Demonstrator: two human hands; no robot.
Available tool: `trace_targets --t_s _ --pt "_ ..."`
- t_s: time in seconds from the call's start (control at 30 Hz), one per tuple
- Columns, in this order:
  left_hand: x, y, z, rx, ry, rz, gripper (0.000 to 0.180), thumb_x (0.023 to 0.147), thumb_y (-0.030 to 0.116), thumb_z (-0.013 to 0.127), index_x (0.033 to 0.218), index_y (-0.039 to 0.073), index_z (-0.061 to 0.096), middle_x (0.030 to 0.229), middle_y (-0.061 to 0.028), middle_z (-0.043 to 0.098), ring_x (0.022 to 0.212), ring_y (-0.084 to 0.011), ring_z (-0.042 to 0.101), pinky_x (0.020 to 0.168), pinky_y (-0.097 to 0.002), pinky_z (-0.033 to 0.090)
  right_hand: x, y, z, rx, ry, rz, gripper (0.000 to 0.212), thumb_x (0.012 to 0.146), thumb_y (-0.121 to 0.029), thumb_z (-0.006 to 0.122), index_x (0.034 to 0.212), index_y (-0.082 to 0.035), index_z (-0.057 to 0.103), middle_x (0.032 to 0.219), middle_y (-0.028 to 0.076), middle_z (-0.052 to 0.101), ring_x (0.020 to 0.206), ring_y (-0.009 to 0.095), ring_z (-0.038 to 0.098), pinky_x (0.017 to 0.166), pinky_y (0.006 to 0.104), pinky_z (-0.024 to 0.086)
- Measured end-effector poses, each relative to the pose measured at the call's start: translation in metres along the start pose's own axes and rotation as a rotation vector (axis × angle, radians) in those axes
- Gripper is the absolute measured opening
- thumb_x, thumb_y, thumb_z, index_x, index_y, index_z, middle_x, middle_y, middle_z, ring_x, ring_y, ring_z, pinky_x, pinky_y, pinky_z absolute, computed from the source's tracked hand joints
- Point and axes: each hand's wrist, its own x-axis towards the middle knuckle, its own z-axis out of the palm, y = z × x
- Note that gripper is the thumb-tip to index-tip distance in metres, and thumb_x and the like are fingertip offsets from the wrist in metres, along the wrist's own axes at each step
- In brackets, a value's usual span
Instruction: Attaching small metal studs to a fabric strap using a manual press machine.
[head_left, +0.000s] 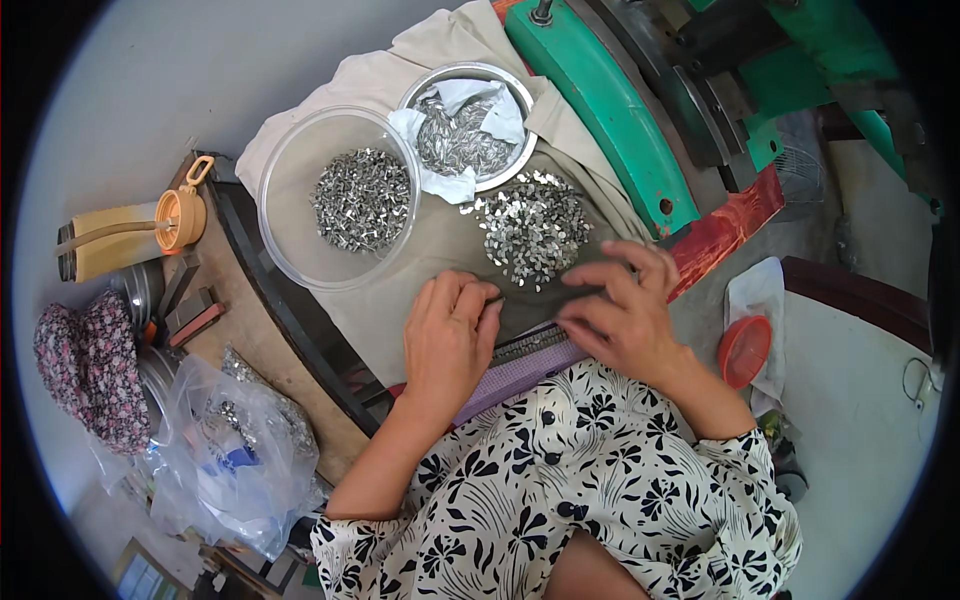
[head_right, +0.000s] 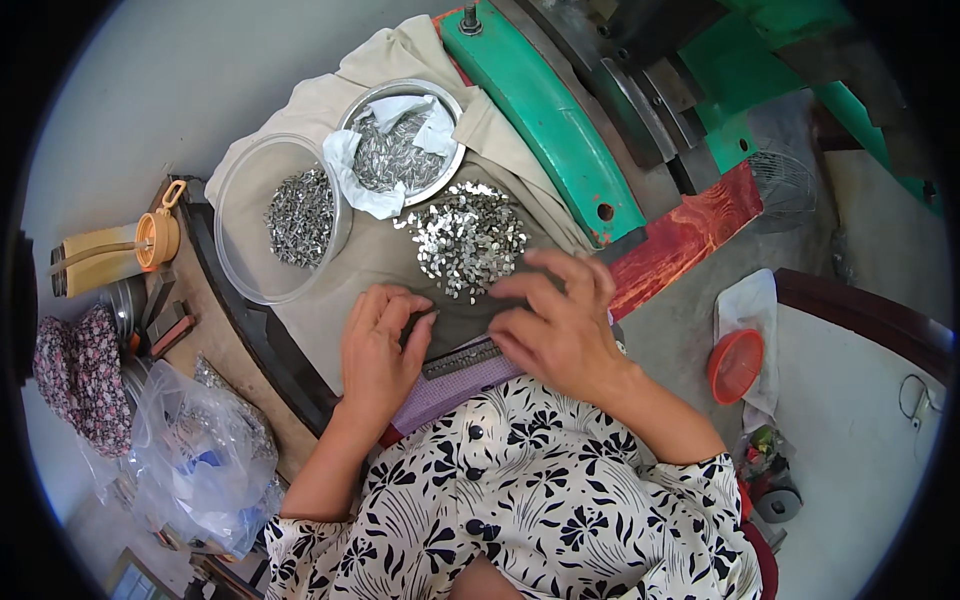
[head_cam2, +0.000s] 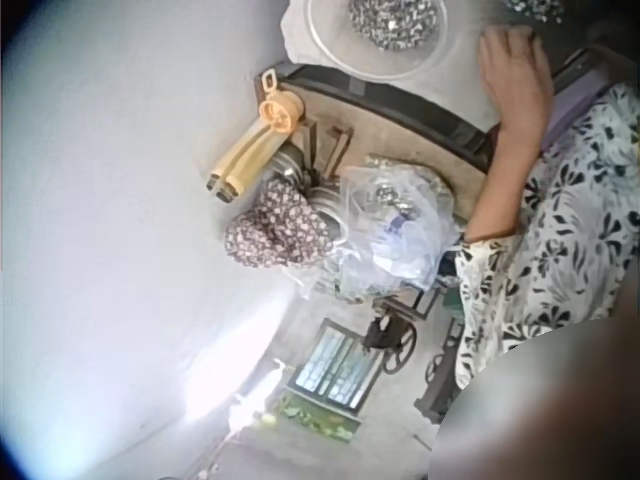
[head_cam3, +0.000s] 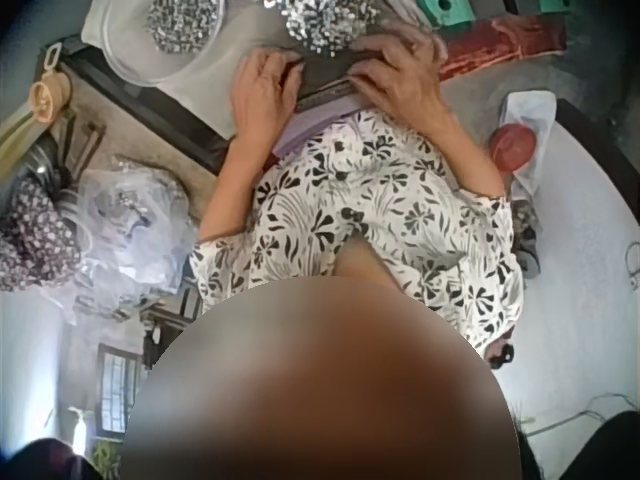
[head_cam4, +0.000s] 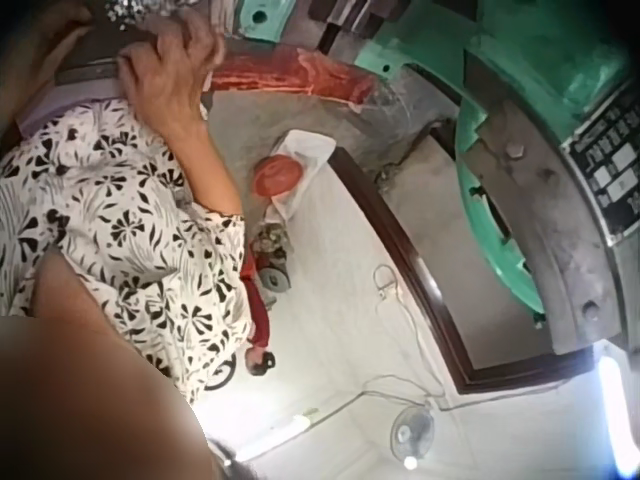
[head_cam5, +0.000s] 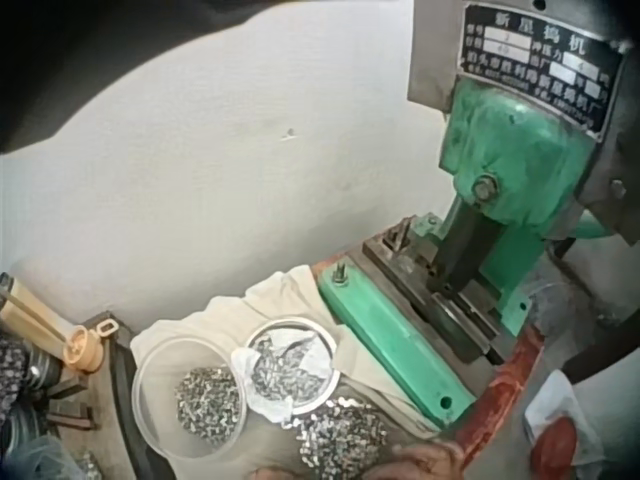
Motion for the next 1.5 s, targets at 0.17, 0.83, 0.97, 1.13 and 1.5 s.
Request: trace_targets --t_s 0.17,0.83,0.97,1.13,1.5 --pt "0.002 -0.001 0.001 -0.005 -0.009 -0.006 0.015 0.077 0.006 0.075 0.089 0.006 0.066 0.091 -0.0065 0.058 0.084 -0.0273 0.058 0.072 -0.0396 0.046 -0.029 -0.004 0.0 -0.193 -0.065 -0.162 0.018 0.067 -0.025 0.081 0.083 -0.028 0.074 0.114 -0.01 0.065 0.125 0.023 0.046 0.11 0.0469 0.02" --pt "-0.018 0.011 -0.003 -0.028 -0.074 0.125 0.013 0.078 0.01 0.073 0.089 0.008 0.066 0.091 -0.0045 0.058 0.084 -0.0254 0.057 0.07 -0.0388 0.045 0.04 -0.002 0.022 0.124 -0.097 0.014 0.017 0.066 -0.015 0.08 0.081 -0.015 0.072 0.11 -0.004 0.063 0.123 0.029 0.047 0.101 0.0504 0.028" --pt "-0.027 0.019 0.011 -0.053 -0.097 0.177 0.014 0.077 0.012 0.074 0.088 0.008 0.065 0.091 -0.0038 0.059 0.083 -0.0241 0.057 0.071 -0.0371 0.043 0.033 0.004 0.014 0.123 -0.057 -0.019 0.018 0.066 -0.014 0.08 0.081 -0.016 0.071 0.11 -0.004 0.064 0.122 0.029 0.048 0.101 0.0492 0.029" --pt "-0.027 0.022 0.026 -0.04 -0.043 0.208 0.013 0.077 0.013 0.074 0.084 0.009 0.064 0.091 -0.0016 0.059 0.083 -0.0224 0.057 0.071 -0.0363 0.042 0.002 0.009 -0.004 0.091 -0.069 -0.02 0.018 0.064 -0.017 0.081 0.079 -0.019 0.071 0.11 -0.006 0.064 0.121 0.028 0.048 0.1 0.0471 0.03" --pt "-0.037 0.014 0.023 -0.127 -0.064 0.072 0.037 0.071 0.011 0.081 0.102 0.007 0.063 0.107 -0.01 0.057 0.093 -0.0297 0.058 0.077 -0.0397 0.047 -0.028 0.001 -0.001 -0.093 -0.047 -0.103 0.016 0.068 -0.023 0.077 0.083 -0.022 0.071 0.111 -0.009 0.063 0.125 0.019 0.047 0.108 0.0446 0.023"
